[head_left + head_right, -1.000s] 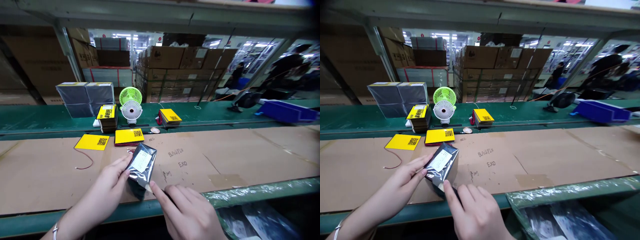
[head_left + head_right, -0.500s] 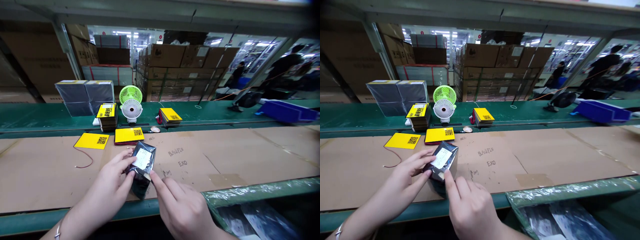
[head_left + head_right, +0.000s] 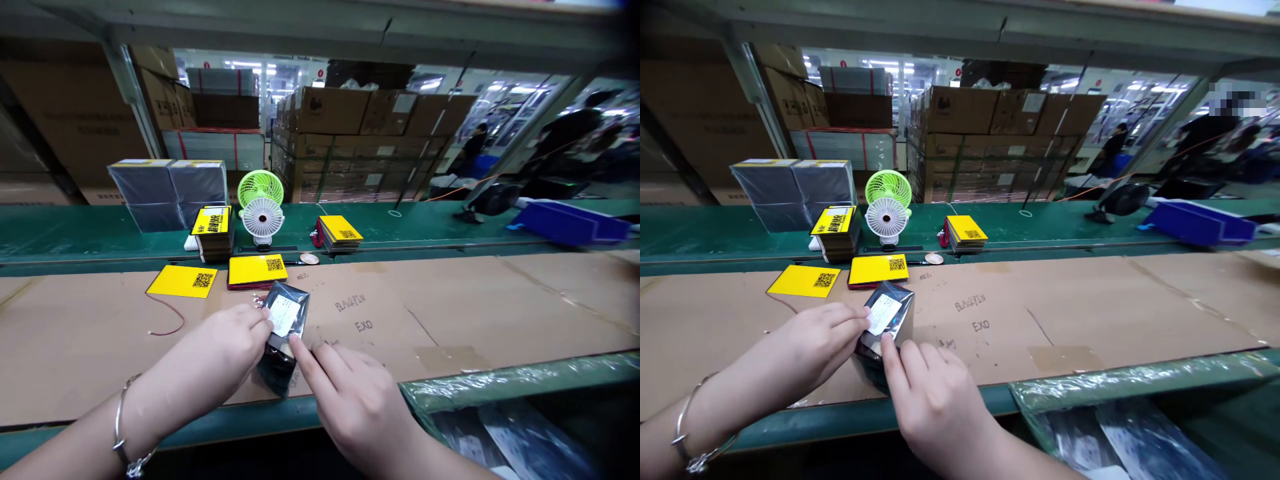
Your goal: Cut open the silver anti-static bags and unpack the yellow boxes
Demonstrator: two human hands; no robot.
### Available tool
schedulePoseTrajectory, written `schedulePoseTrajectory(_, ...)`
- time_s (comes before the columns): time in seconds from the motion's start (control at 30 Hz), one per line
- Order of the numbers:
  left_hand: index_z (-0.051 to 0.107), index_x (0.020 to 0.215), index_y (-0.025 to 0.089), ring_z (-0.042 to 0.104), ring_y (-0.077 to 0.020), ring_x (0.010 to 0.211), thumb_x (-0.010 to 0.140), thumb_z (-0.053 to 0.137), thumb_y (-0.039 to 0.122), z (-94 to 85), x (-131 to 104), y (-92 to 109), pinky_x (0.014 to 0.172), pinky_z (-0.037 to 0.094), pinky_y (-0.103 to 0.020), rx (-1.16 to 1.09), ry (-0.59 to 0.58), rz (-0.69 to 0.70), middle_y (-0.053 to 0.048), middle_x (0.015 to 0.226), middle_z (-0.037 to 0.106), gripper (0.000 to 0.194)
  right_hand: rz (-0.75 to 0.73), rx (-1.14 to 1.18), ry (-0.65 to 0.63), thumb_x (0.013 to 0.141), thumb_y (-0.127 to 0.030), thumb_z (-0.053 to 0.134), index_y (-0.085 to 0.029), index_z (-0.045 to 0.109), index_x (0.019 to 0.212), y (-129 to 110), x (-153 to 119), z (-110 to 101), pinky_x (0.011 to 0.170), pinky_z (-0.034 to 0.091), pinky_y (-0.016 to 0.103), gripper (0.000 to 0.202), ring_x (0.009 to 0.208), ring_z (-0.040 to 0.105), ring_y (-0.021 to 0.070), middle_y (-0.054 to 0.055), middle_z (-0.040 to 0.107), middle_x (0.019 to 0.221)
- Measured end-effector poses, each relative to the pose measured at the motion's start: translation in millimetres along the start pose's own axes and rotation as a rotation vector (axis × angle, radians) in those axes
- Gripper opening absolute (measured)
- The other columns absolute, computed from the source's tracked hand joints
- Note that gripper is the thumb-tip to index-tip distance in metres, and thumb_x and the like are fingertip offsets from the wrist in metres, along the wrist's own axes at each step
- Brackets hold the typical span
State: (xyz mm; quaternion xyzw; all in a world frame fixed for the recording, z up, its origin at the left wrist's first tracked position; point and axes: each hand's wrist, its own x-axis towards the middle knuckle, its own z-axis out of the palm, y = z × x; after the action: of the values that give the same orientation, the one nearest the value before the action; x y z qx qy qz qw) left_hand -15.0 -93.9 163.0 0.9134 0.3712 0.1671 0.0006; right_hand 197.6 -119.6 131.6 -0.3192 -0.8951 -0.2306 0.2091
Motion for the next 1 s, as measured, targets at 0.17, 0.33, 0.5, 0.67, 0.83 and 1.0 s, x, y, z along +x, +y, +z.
schedulePoseTrajectory(0.17,0.059,0.099,0.011,0.058,-0.0224,0.086,0.084,0.041,0.011,4.5,-2.4,-1.3,0.077,0.051,-0.037,0.107,0.000,0.065,-0.012,0.093,0.063,0.023,-0.024,-0.022,-0.006,0.083,-0.007,0.037,-0.003,0.050,0.123,-2.4,1.4,0.4,0.049,0.038,0.030,0.042,0.058,0.051,0.0173,0.007,0.057,0.068)
schedulePoseTrajectory(0.33,0.058,0.093,0.015,0.058,-0.0191,0.079,0.086,0.040,0.016,12.4,-5.9,-5.3,0.071,0.049,-0.034,0.008,0.090,-0.037,-0.008,0.086,0.063,0.019,0.058,-0.119,0.025,0.084,-0.007,0.038,-0.006,0.053,0.121,9.5,-9.2,5.0,0.049,0.036,0.029,0.040,0.056,0.050,0.0158,0.007,0.059,0.066)
schedulePoseTrajectory(0.5,0.057,0.088,0.019,0.056,-0.0158,0.073,0.084,0.043,0.018,14.8,-2.3,-1.1,0.066,0.047,-0.030,-0.124,0.159,-0.223,-0.004,0.080,0.061,0.015,0.092,0.008,0.034,0.083,-0.005,0.043,-0.010,0.051,0.124,26.7,-21.6,9.7,0.056,0.040,0.029,0.042,0.062,0.052,0.0153,0.008,0.063,0.079)
schedulePoseTrajectory(0.67,0.058,0.096,0.021,0.054,-0.0197,0.092,0.084,0.047,0.025,16.5,12.3,6.4,0.077,0.046,-0.034,-0.147,0.145,-0.302,-0.006,0.099,0.058,0.017,0.163,0.200,0.049,0.083,-0.006,0.044,-0.015,0.057,0.118,33.3,-17.7,7.7,0.061,0.044,0.027,0.038,0.069,0.055,0.0153,0.007,0.064,0.084)
schedulePoseTrajectory(0.83,0.062,0.088,0.020,0.055,-0.0196,0.086,0.087,0.042,0.025,25.6,23.2,7.4,0.076,0.046,-0.035,-0.140,0.224,-0.355,-0.005,0.089,0.061,0.021,0.188,0.356,0.089,0.084,-0.010,0.048,-0.019,0.062,0.110,50.1,-8.2,12.5,0.067,0.045,0.027,0.031,0.076,0.056,0.0158,0.006,0.065,0.088)
schedulePoseTrajectory(1.0,0.065,0.085,0.021,0.059,-0.0178,0.080,0.085,0.046,0.022,35.5,23.4,-1.4,0.075,0.046,-0.033,-0.217,0.357,-0.376,-0.004,0.085,0.067,0.019,0.216,0.374,0.065,0.086,-0.013,0.048,-0.022,0.062,0.110,62.3,-3.9,22.6,0.068,0.045,0.027,0.029,0.077,0.055,0.0156,0.005,0.064,0.088)
